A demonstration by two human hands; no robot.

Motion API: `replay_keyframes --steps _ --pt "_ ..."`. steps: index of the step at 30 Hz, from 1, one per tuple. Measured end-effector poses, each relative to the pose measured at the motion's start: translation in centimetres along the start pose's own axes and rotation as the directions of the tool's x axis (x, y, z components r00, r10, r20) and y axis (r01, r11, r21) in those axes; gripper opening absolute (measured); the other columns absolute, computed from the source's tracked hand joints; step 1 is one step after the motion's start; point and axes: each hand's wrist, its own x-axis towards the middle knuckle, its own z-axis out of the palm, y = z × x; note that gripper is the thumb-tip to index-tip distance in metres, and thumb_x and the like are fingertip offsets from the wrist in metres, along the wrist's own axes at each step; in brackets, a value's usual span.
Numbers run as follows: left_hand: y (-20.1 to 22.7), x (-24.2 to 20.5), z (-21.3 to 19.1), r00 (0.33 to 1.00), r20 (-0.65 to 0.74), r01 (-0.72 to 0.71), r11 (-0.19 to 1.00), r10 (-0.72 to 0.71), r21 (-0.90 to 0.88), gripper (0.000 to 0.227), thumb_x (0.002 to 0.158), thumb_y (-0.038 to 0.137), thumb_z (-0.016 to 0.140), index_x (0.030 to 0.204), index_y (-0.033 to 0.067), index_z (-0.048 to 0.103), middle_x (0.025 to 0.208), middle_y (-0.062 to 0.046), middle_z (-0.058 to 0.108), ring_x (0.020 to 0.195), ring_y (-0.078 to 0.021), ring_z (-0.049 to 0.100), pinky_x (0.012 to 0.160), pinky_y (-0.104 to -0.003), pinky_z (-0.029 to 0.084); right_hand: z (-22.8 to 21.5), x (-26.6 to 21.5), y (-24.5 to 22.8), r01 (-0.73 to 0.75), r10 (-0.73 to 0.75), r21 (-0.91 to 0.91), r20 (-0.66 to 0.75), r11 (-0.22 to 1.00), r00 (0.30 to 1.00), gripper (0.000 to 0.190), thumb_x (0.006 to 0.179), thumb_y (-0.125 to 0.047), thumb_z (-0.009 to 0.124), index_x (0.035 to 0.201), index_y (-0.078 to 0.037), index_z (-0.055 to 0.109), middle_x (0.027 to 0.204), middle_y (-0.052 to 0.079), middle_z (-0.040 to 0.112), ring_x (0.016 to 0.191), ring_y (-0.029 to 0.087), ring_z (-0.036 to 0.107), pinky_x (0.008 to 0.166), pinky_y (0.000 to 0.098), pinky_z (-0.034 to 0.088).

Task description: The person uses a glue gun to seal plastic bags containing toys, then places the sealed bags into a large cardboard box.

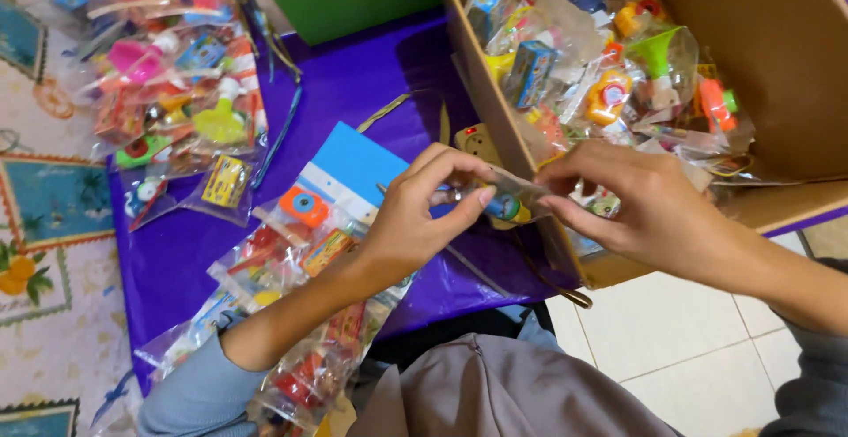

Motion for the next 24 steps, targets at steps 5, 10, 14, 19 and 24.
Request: replay_keyframes --steps 5,10,14,19,24 --pt "1.0 -2.5 -0.7 0.996 -0.009 -0.09 0.994 0.091 0.068 0.019 0.1 0.015 0.064 0.117 0.0086 0.062 0.114 -0.005 0.061 0.105 -0.0146 0.063 0.095 -0.027 0.051 1.6 -0.8 -2.3 -0.006 0.006 0.02 -0.023 1.0 1.0 0.01 0.094 -0.011 0.069 0.101 -0.004 0.071 0.083 0.004 0.072 0.069 0.016 0.065 0.066 0.0278 0.05" --pt "1.9 -4.9 -1.6 0.995 0.005 -0.098 0.994 0.098 0.038 0.018 0.102 0.02 0.06 0.116 0.0078 0.063 0.114 -0.006 0.068 0.113 -0.0184 0.064 0.101 -0.031 0.049 3.8 -2.1 -4.9 0.043 -0.042 0.015 -0.059 0.999 0.997 0.009 0.094 -0.008 0.066 0.097 -0.002 0.07 0.075 0.006 0.069 0.062 0.017 0.062 0.062 0.0278 0.049" --pt "1.1 -6.6 -2.1 0.996 -0.066 -0.061 0.997 0.064 0.051 0.011 0.1 0.017 0.063 0.104 0.0074 0.068 0.101 -0.004 0.067 0.098 -0.0166 0.065 0.092 -0.029 0.048 6.9 -3.0 -5.8 0.057 -0.058 -0.014 -0.091 0.998 0.994 0.009 0.094 -0.008 0.066 0.099 -0.001 0.069 0.081 0.007 0.07 0.061 0.017 0.062 0.061 0.0298 0.05" --pt "1.0 -7.7 -3.4 0.991 -0.13 -0.03 0.996 0.041 0.087 0.013 0.101 0.018 0.06 0.102 0.0063 0.067 0.101 -0.004 0.065 0.101 -0.0165 0.062 0.094 -0.029 0.048 11.0 -2.1 -6.3 0.033 -0.023 0.045 -0.209 0.998 0.978 0.009 0.095 -0.004 0.067 0.102 0.002 0.069 0.085 0.01 0.072 0.067 0.018 0.064 0.066 0.0293 0.051" --pt "0.5 -8.6 -5.4 0.952 -0.302 0.064 0.998 -0.055 0.02 0.022 0.108 0.025 0.045 0.104 0.009 0.06 0.095 -0.002 0.065 0.092 -0.0145 0.064 0.085 -0.028 0.051 14.2 -0.3 -3.9 -0.015 0.041 0.098 -0.266 0.995 0.963 0.017 0.105 -0.006 0.057 0.105 -0.001 0.072 0.09 0.007 0.073 0.077 0.016 0.067 0.075 0.0283 0.05"
